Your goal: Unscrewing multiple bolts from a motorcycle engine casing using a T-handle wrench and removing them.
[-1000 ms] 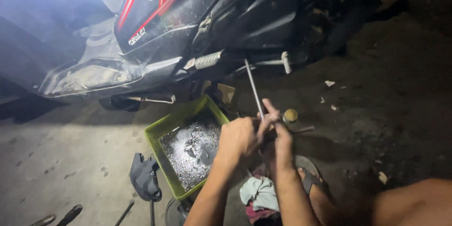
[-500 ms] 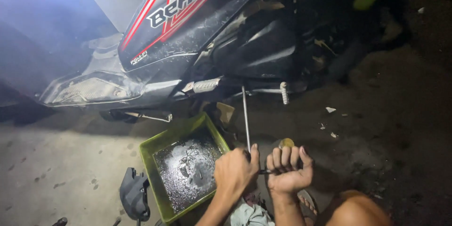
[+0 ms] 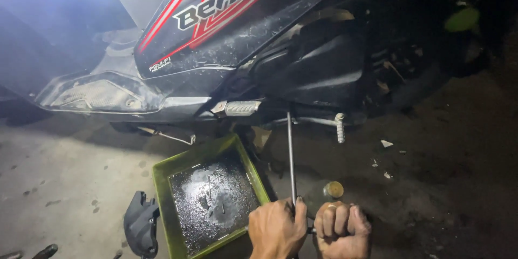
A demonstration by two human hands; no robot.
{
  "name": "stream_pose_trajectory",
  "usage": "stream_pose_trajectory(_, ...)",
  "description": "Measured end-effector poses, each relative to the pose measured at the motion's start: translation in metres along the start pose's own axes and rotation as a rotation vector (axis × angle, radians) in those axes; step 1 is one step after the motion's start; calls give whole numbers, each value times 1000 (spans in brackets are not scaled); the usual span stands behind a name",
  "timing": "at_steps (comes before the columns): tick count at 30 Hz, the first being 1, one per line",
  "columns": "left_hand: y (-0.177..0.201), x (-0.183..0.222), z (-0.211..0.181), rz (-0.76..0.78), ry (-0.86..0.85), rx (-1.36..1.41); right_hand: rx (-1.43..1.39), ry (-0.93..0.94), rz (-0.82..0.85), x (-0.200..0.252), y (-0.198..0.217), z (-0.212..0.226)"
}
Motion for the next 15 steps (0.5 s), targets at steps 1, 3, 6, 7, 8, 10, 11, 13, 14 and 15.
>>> stream_pose_trajectory(1,-1,0,0,-7,6,7,-65,-21,63,1,-3,-1)
stream_pose_trajectory(3,-6,-1,0,-18,8,17,-128,-40,132,-2,-4,-2)
stream_pose_trajectory(6,-12,-4,1,-59,29,18,-190,-59,309,-6,-7,-2)
stream_pose_trajectory(7,-10,-4,0,-81,23,20,-198,-94,340,-7,-6,-4)
stream_pose_trajectory(8,-9,-3,1,-101,22,20,-209,-131,368,-6,-6,-6)
stream_pose_trajectory(10,-7,-2,2,-70,41,14,-203,-179,379,-6,-7,-9)
stream_pose_trajectory(11,-7,-1,2,-40,58,5,-198,-226,391,-4,-9,-12)
stream_pose_trajectory(13,-18,-2,1,-92,52,14,-168,-161,424,-4,-30,-9)
stream_pose_trajectory(14,-22,-4,2,-134,51,18,-141,-97,446,-4,-42,-6)
stream_pose_trajectory(15,-19,-7,1,-142,52,20,-143,-99,454,-8,-44,-5)
Point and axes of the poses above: each hand's wrist, its own x-axis away from the middle knuckle, its own y-axis out of the back of the hand, z = x × y, the point moved 8 cm from there along -x, towards the middle knuckle, and after that the axes turned 15 degrees about -x, right-handed, at the moved point
